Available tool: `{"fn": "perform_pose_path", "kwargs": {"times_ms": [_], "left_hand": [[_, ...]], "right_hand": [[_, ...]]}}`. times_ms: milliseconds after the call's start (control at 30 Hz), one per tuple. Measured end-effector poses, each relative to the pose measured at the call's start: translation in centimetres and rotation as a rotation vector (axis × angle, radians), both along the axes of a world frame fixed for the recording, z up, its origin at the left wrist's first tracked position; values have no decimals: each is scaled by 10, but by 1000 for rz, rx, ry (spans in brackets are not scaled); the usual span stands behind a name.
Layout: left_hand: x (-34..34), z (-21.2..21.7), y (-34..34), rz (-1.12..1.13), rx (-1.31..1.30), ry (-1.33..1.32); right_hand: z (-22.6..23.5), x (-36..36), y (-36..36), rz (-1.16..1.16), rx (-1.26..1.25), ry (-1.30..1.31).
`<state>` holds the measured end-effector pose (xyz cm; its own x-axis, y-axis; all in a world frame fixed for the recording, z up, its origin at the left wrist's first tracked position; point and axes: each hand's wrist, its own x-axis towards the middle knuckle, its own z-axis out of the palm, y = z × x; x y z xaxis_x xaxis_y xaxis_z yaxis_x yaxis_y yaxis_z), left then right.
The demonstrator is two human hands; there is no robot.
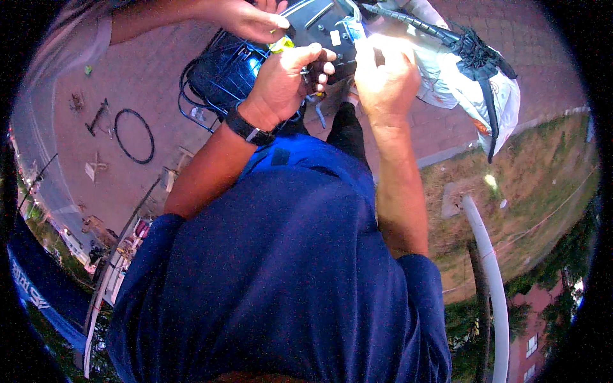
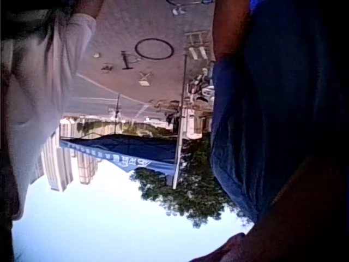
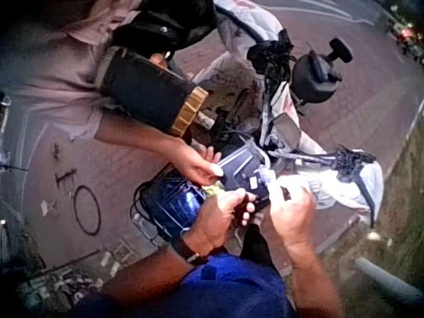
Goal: The person uses a cordless drill and a screwdriver to attach a black plastic component to the front basket of a bicycle. They secure the part by driving screws into it while another person assists by holding a work light.
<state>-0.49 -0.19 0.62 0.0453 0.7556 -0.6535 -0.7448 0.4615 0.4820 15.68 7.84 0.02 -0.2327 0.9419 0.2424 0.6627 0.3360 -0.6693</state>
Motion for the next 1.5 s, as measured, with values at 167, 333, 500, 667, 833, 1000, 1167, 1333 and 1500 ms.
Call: {"fn": "perform_pose_path", "kwargs": {"times_ms": [167, 333, 500, 667, 833, 1000, 1167, 1333, 1500], "left_hand": [[1, 3, 4, 9, -39, -17], [-1, -1, 1, 17, 3, -20], [-7, -12, -17, 63, -26, -34], [-5, -10, -28, 60, -64, -29], [0, 1, -12, 88, -37, -207], [8, 8, 6, 59, -39, -133], [19, -2, 7, 123, 12, -120], [42, -5, 10, 250, 55, -147], [53, -3, 10, 243, 11, -134]], "right_hand": [[5, 0, 7, 74, 67, 34], [1, 1, 16, 108, 20, -5], [12, -1, 24, 125, -237, -44], [11, 6, 34, 197, -174, 9], [42, 7, 41, 582, 107, -54], [60, 12, 41, 761, 79, -209], [59, 7, 34, 465, -167, 27], [67, 3, 29, 248, -645, 68], [70, -8, 41, 238, -569, -76]]}}
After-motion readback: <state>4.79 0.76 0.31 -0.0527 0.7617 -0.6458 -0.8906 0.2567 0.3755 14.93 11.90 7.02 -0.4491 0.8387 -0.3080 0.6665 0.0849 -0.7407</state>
